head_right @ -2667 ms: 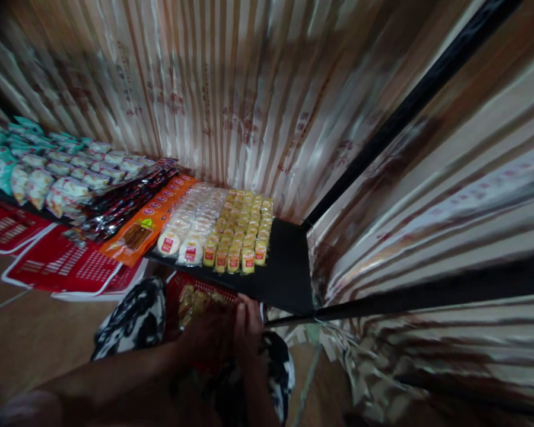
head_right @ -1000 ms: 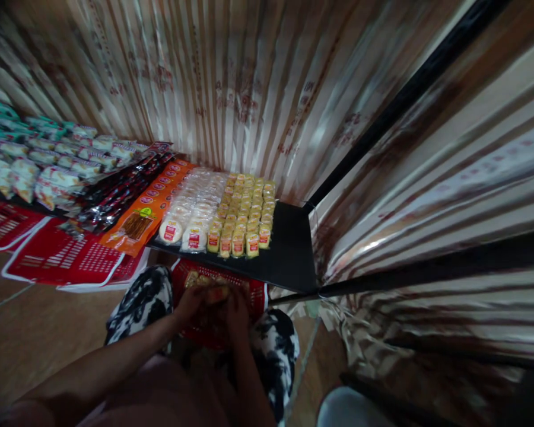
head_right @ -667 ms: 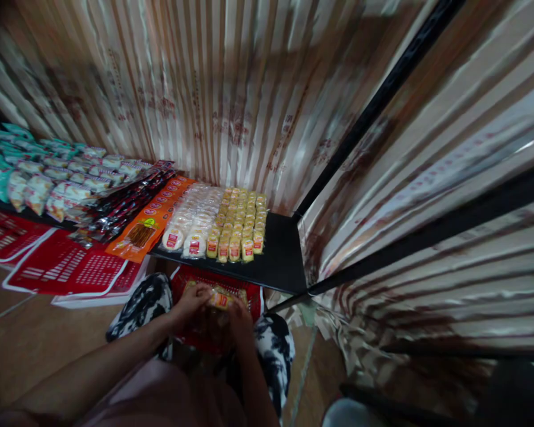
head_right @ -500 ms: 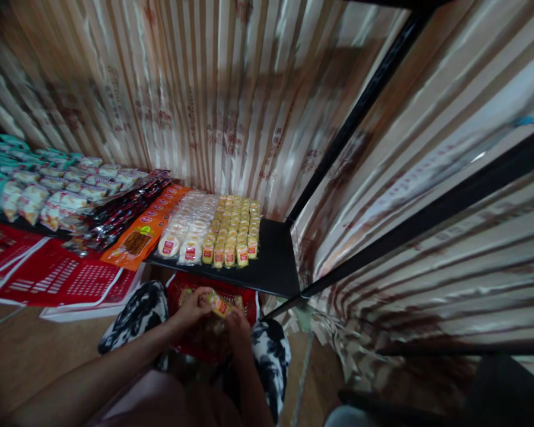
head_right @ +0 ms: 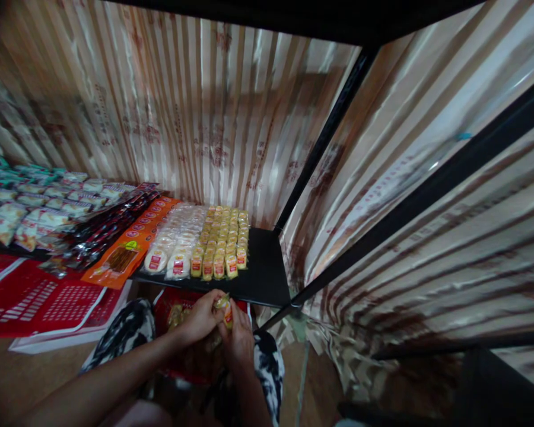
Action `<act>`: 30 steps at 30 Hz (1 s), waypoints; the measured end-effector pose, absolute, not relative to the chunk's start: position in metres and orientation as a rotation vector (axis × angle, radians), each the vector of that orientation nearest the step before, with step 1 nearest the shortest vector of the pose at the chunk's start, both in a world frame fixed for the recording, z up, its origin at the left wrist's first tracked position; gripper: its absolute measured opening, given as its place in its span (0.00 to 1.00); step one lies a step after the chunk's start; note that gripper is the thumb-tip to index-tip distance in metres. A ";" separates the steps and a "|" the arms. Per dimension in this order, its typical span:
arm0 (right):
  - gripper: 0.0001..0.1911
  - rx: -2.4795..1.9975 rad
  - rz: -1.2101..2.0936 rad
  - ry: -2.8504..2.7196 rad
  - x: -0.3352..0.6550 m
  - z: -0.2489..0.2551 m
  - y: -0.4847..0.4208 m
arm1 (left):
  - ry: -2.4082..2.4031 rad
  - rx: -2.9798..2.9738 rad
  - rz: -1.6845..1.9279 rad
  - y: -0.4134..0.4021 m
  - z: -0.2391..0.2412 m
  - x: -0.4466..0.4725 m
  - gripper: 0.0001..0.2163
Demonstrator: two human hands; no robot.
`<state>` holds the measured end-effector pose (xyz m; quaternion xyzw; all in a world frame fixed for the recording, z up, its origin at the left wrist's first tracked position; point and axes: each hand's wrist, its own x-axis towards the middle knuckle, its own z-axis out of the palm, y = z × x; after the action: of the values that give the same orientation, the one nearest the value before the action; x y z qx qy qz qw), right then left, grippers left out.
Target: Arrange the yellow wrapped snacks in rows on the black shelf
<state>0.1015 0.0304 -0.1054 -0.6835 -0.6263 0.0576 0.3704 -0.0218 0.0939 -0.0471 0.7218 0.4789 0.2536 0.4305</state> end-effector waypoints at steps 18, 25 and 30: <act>0.35 -1.884 0.072 -1.171 0.153 -0.086 0.128 | 1.030 2.989 0.612 0.143 -0.068 0.008 0.18; 0.33 -1.883 0.011 -1.250 0.158 -0.093 0.149 | 0.963 3.127 0.632 0.160 -0.091 0.003 0.17; 0.33 -1.894 0.011 -1.276 0.156 -0.093 0.153 | 0.914 3.153 0.781 0.164 -0.101 -0.008 0.15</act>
<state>0.1563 0.1534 -0.0934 -0.7543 -0.5080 0.0046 0.4159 -0.0076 0.1640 -0.1008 0.9280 0.2692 0.2300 -0.1162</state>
